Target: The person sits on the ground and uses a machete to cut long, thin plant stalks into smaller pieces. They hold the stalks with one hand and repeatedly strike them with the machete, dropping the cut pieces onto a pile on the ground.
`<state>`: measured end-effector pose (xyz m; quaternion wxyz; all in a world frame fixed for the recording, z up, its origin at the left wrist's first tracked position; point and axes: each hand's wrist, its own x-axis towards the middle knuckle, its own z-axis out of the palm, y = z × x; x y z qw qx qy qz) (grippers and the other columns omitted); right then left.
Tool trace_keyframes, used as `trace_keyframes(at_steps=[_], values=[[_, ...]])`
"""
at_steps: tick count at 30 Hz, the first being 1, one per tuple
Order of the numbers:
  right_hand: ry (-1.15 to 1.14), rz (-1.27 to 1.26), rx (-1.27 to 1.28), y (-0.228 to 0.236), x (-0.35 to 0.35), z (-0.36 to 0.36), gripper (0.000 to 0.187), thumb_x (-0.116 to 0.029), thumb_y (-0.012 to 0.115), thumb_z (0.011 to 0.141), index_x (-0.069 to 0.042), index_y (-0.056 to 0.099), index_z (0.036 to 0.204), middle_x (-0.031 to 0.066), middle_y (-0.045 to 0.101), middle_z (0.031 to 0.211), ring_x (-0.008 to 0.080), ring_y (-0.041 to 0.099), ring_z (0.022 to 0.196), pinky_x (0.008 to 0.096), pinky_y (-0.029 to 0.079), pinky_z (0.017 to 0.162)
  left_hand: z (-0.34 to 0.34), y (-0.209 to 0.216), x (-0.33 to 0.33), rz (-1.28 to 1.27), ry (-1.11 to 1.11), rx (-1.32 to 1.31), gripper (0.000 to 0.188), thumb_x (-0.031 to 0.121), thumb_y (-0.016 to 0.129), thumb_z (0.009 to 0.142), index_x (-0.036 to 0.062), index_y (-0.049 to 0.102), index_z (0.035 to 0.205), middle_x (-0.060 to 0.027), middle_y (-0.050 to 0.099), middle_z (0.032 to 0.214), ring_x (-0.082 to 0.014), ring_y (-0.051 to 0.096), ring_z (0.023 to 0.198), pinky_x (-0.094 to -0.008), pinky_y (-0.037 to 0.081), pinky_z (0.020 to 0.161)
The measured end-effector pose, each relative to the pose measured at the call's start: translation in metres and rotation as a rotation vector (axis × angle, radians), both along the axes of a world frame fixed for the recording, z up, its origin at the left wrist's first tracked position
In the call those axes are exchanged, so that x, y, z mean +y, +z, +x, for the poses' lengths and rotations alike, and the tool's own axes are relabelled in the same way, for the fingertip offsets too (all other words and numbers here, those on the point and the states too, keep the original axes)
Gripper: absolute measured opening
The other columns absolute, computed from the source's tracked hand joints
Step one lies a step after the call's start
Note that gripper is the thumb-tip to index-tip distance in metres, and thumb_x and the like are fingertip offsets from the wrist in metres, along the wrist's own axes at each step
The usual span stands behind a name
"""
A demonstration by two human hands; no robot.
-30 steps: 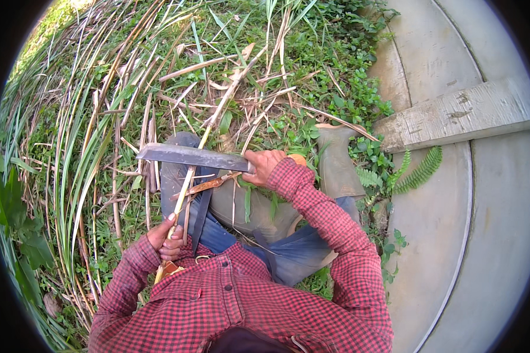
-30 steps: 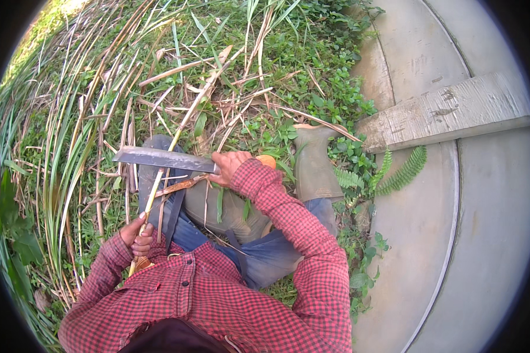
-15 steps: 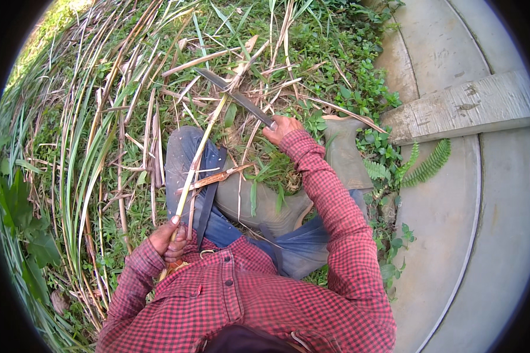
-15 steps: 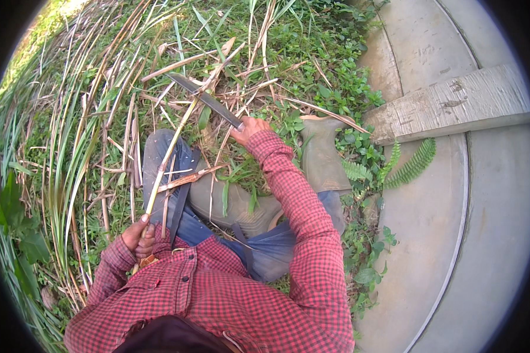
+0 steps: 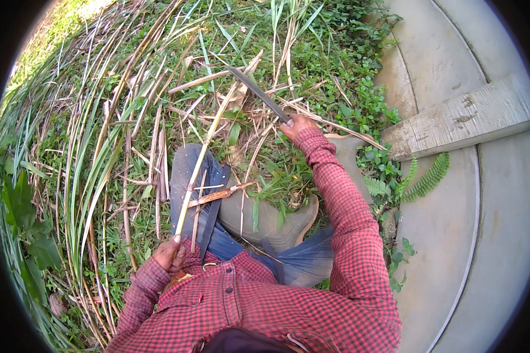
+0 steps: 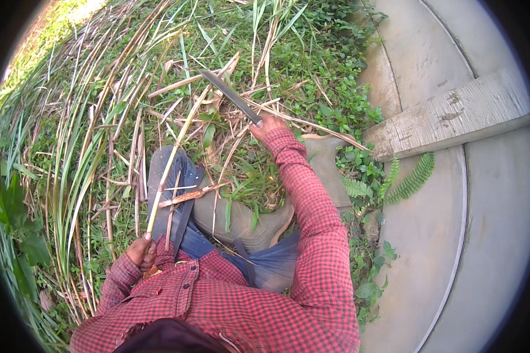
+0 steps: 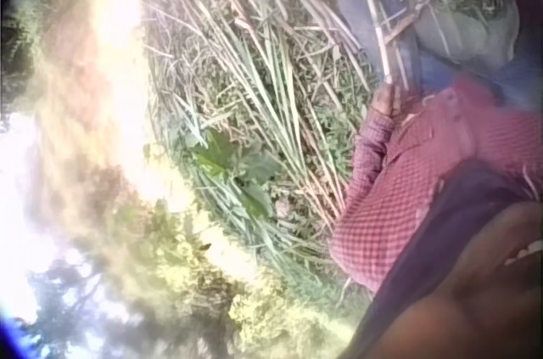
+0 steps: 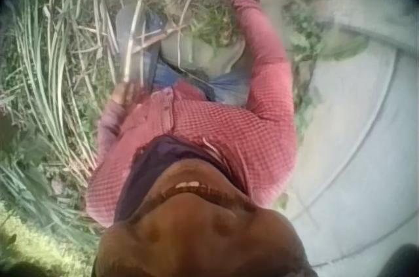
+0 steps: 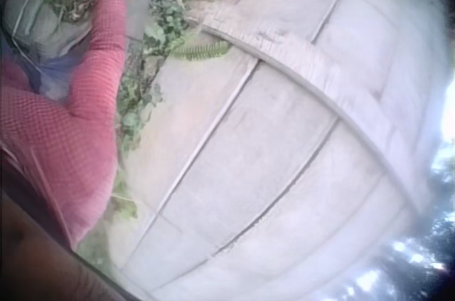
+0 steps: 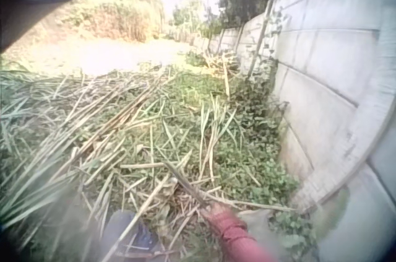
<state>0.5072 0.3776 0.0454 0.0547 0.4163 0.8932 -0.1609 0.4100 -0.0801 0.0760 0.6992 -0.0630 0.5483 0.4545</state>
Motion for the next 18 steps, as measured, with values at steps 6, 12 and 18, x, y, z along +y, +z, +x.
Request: trace_keyframes(at_steps=[6,12,18], values=[[0.639,0.012,-0.063,0.051,-0.109,-0.009,0.042,-0.044,0.058,0.072,-0.011,0.055,0.099,0.0138,0.063,0.081,0.0332,0.062,0.077,0.0434,0.049,0.072,0.0,-0.04,0.007,0.052,-0.077,0.819,0.05,0.042,0.039,0.092,0.0046,0.045,0.06,0.0018,0.037,0.047,-0.0084,0.033,0.043,-0.0255,0.025,0.041],[0.248,0.051,-0.028,0.042,-0.046,-0.026,0.051,-0.048,0.055,0.074,-0.008,0.053,0.106,0.0174,0.063,0.089,0.0344,0.06,0.086,0.0448,0.047,0.08,0.006,-0.058,-0.013,0.041,-0.094,0.989,0.047,0.038,0.039,0.093,0.0049,0.043,0.059,0.0021,0.035,0.05,-0.0088,0.031,0.046,-0.027,0.026,0.043],[0.533,0.132,-0.136,0.06,-0.074,-0.015,0.049,-0.047,0.057,0.072,-0.013,0.055,0.107,0.0143,0.062,0.075,0.0329,0.061,0.075,0.0446,0.049,0.075,0.01,-0.055,-0.013,0.022,-0.134,1.14,0.048,0.037,0.04,0.092,0.0024,0.045,0.06,-0.0005,0.038,0.049,-0.0104,0.035,0.046,-0.0289,0.029,0.043]])
